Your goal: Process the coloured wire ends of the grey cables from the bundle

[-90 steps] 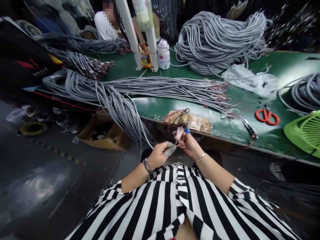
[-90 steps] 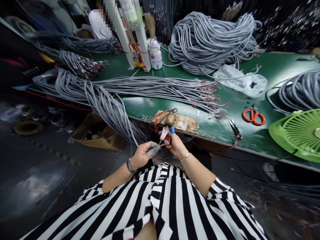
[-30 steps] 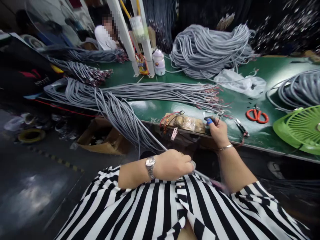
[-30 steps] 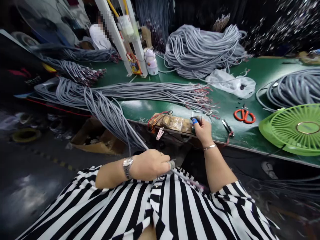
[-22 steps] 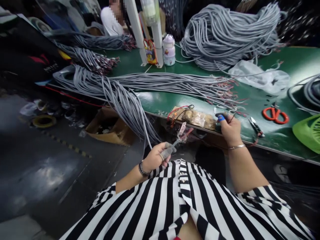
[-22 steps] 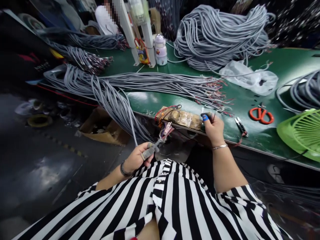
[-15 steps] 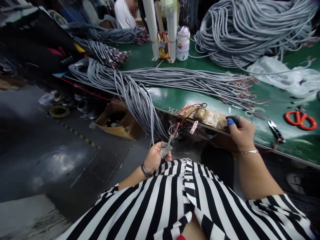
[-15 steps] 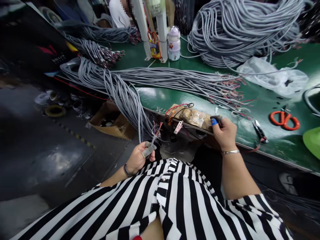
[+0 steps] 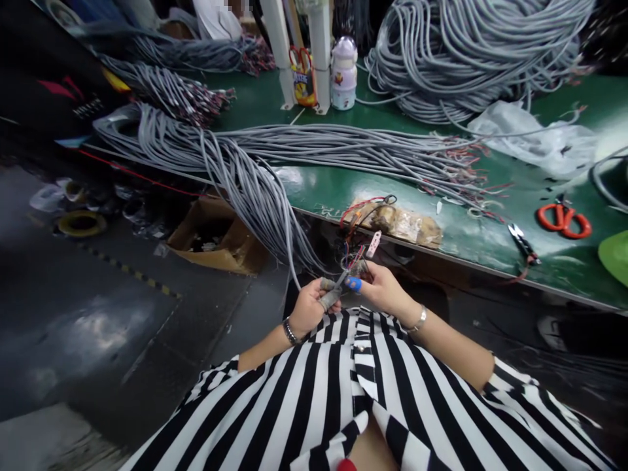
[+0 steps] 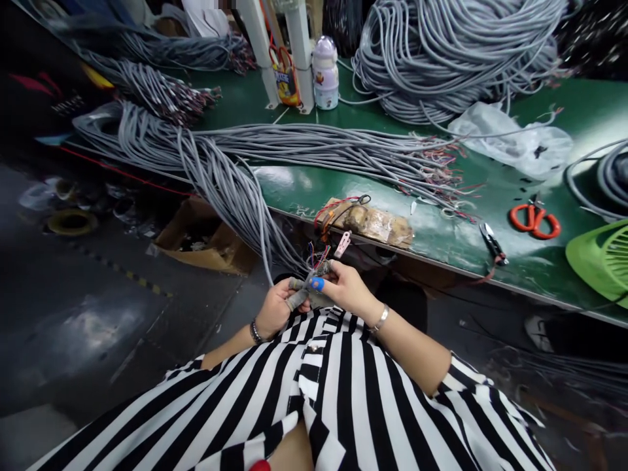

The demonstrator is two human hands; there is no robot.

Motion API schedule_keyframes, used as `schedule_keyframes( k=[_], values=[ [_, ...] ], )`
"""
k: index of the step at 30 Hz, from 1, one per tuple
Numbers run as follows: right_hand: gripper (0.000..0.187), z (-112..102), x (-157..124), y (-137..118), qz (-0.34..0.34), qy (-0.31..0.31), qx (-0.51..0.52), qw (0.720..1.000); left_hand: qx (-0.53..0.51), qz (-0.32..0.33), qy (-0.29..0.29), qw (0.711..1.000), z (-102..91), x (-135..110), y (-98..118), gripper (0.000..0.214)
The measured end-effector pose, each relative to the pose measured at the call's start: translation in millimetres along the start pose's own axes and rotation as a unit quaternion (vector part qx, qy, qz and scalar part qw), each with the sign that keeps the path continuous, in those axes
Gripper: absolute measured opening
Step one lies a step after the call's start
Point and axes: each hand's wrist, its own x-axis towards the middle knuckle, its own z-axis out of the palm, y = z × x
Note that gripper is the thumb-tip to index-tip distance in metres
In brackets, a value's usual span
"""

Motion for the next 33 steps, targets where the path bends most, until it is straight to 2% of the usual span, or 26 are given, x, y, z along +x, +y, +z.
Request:
schedule_keyframes(
  k=[3,5,8,10,14,17,19,21,23,26,30,33],
  values=[
    [0.032,-1.1,4.1,-2.3,0.011,0.001,0.004,1.0,0.0,0.004,0.003,1.0,-3.4,1.8,-4.2,0.041],
    [0.034,-6.3,2.9,-1.7,0.043,-0.039,0.066,0.996,-0.022,0.01,0.017,1.0,-5.0,3.4,-5.2,0.04],
    [0.034,-18.9,-2.7,3.7,0.111,-0.097,0.175,0.973,-0.066,0.034,0.029,0.997,-5.5,6.2,-7.0,0.036],
    [0.034,-26.9,-7.3,8.1,0.137,-0.11,0.194,0.965,-0.076,0.042,0.017,0.996,-5.0,7.5,-9.1,0.035],
    [0.037,-34.1,-14.1,11.6,0.142,-0.097,0.134,0.976,-0.061,0.017,-0.03,0.998,-2.0,8.2,-8.9,0.038],
    [0.039,-31.0,-15.9,10.4,0.112,-0.089,0.088,0.986,-0.018,-0.002,-0.097,0.995,3.0,9.4,0.6,0.042],
    [0.041,-27.0,-16.6,8.8,0.094,-0.091,0.07,0.989,0.01,0.01,-0.14,0.99,7.9,11.7,8.9,0.046],
    [0.043,-23.6,-17.6,6.7,0.088,-0.089,0.064,0.99,0.031,0.037,-0.16,0.986,13.1,15.1,15.7,0.047],
    [0.043,-22.7,-19.5,4.2,0.088,-0.087,0.063,0.99,0.04,0.061,-0.145,0.987,17.9,18.9,19.7,0.041],
    [0.043,-26.1,-23.5,2.6,0.08,-0.077,0.057,0.992,0.001,0.084,-0.081,0.993,23.1,24.3,21.2,0.034],
    [0.042,-33.7,-28.4,8.5,0.044,-0.099,-0.052,0.993,-0.091,0.086,0.001,0.992,24.9,29.2,18.8,0.035],
    [0.038,-36.6,-30.3,10.0,-0.013,-0.039,-0.13,0.991,-0.097,0.093,0.018,0.991,21.9,29.4,13.6,0.033]
  ],
)
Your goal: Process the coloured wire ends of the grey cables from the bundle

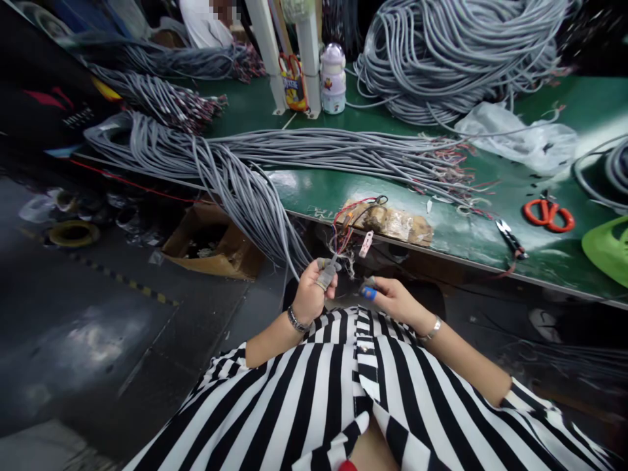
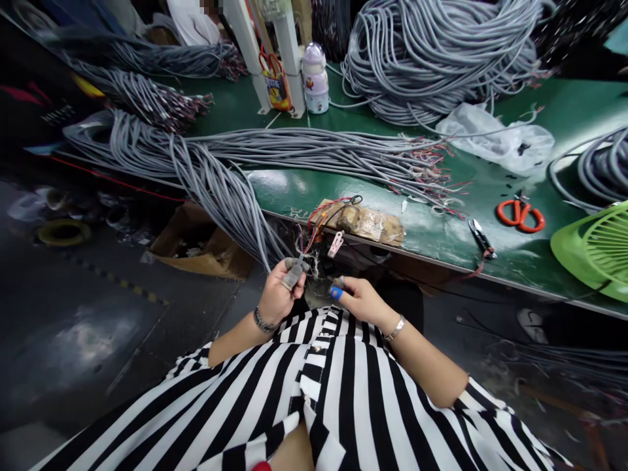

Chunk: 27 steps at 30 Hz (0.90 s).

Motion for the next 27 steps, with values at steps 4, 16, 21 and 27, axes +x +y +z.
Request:
schedule_keyframes(
  k=[4,16,21,27],
  values=[
    [0.037,-0.6,5.2,-12.7,-0.057,0.076,-0.043,0.995,0.045,0.017,-0.017,0.999,-4.4,-6.6,-4.3,0.031],
    [0.021,37.6,18.0,-23.1,-0.214,0.052,-0.276,0.936,-0.009,0.0,0.021,1.0,-2.0,-11.3,-7.8,0.035],
    [0.017,43.7,15.6,-25.9,-0.263,-0.004,-0.352,0.898,-0.026,0.028,0.063,0.997,-2.2,-10.4,-10.7,0.034],
    [0.018,46.8,17.1,-23.3,-0.282,-0.106,-0.29,0.908,-0.159,0.008,0.071,0.985,-13.7,0.2,10.5,0.027]
  ],
)
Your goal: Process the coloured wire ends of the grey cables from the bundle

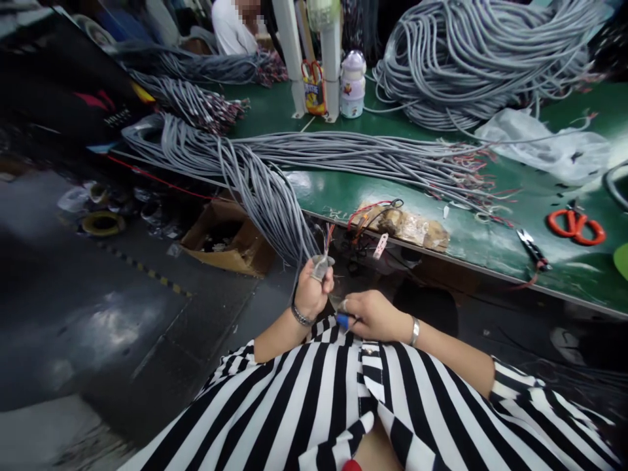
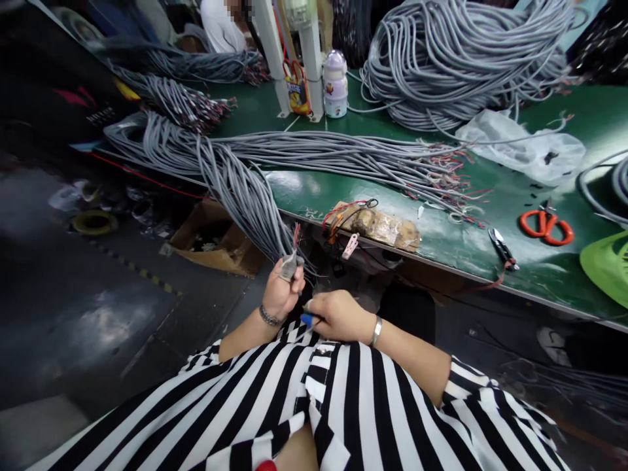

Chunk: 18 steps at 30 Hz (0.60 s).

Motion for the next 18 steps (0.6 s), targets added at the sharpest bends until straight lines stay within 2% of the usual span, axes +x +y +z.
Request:
schedule_keyframes(
  k=[3,5,6,10,12,14,18],
  values=[
    [0.015,-5.0,7.8,3.1,0.113,0.107,0.101,0.983,-0.084,-0.101,-0.062,0.989,-8.7,-2.1,18.8,0.027],
    [0.014,-8.2,18.4,3.8,0.149,0.167,0.191,0.956,-0.115,-0.135,-0.072,0.981,-16.3,-6.9,25.7,0.031],
    [0.02,-9.0,25.3,3.5,0.151,0.185,0.241,0.941,-0.123,-0.14,-0.07,0.98,-20.1,-9.4,26.9,0.033],
    [0.058,-7.7,58.1,-1.2,0.151,0.193,0.406,0.88,-0.123,-0.162,-0.063,0.977,-30.6,-15.7,23.5,0.037],
    [0.069,-6.1,72.9,-3.1,0.161,0.179,0.464,0.853,-0.12,-0.176,-0.069,0.975,-32.4,-17.1,21.8,0.04],
    [0.068,-4.2,83.6,-3.8,0.162,0.178,0.511,0.825,-0.119,-0.184,-0.072,0.973,-32.7,-18.3,21.5,0.042],
    [0.044,1.6,90.5,-4.5,0.194,0.234,0.525,0.795,-0.116,-0.185,-0.071,0.973,-31.6,-19.2,21.6,0.044]
  ],
)
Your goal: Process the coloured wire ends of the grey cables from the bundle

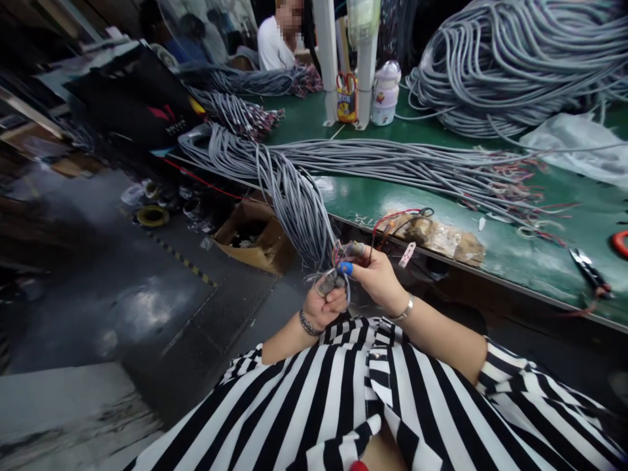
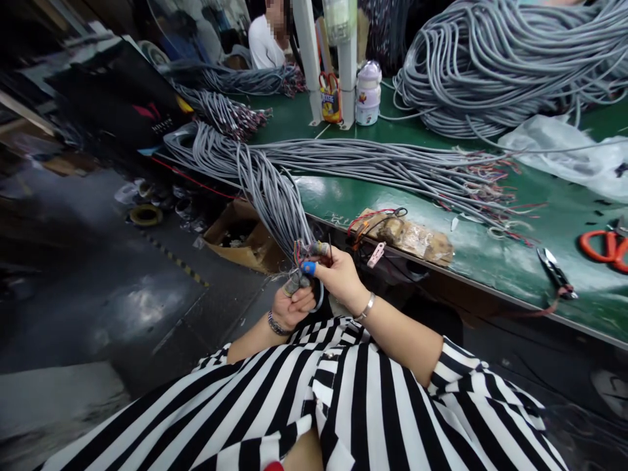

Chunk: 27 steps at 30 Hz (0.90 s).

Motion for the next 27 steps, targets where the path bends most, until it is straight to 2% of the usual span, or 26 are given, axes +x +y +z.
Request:
schedule_keyframes(
  k=[4,6,8,10,13,14,16,18,20,23,25,27],
  values=[
    [0.043,1.5,-6.0,5.6,0.048,0.077,0.04,0.995,-0.009,0.02,-0.014,1.0,0.2,3.7,-2.1,0.041],
    [0.043,0.8,-9.4,8.5,0.097,0.087,0.059,0.99,-0.015,0.028,-0.018,0.999,0.5,5.9,-3.2,0.038],
    [0.04,-0.9,-12.2,11.9,0.119,0.084,0.053,0.988,-0.019,0.028,-0.019,0.999,1.2,7.3,-3.7,0.037],
    [0.033,-3.2,-14.7,15.2,0.078,0.078,0.011,0.994,-0.022,0.026,-0.014,0.999,1.6,8.0,-3.6,0.035],
    [0.012,-7.4,-18.8,16.9,-0.062,0.05,-0.135,0.988,-0.029,0.027,-0.005,0.999,0.9,8.7,-3.1,0.038],
    [0.008,-9.1,-20.3,16.3,-0.11,0.032,-0.193,0.974,-0.028,0.024,-0.003,0.999,0.2,8.9,-3.0,0.042],
    [0.014,-13.8,-23.0,14.3,-0.192,-0.009,-0.294,0.936,-0.022,0.011,0.004,1.0,-1.3,9.3,-2.8,0.05],
    [0.021,-20.6,-24.8,13.4,-0.239,-0.047,-0.364,0.899,-0.02,0.005,0.012,1.0,-2.5,9.1,-2.2,0.052],
    [0.023,-29.7,-25.9,15.4,-0.241,-0.062,-0.417,0.874,-0.024,0.012,0.012,1.0,-2.9,8.2,-0.7,0.047],
    [0.018,-44.6,-29.3,19.8,-0.183,-0.054,-0.487,0.852,-0.032,0.032,-0.007,0.999,-2.2,6.6,2.9,0.034],
    [0.015,-51.8,-34.4,18.2,-0.155,-0.056,-0.493,0.854,-0.036,0.044,-0.02,0.998,-1.7,6.2,4.7,0.028],
    [0.013,-54.1,-41.0,11.0,-0.154,-0.076,-0.453,0.875,-0.032,0.044,-0.02,0.998,-1.6,7.1,4.8,0.028]
  ],
)
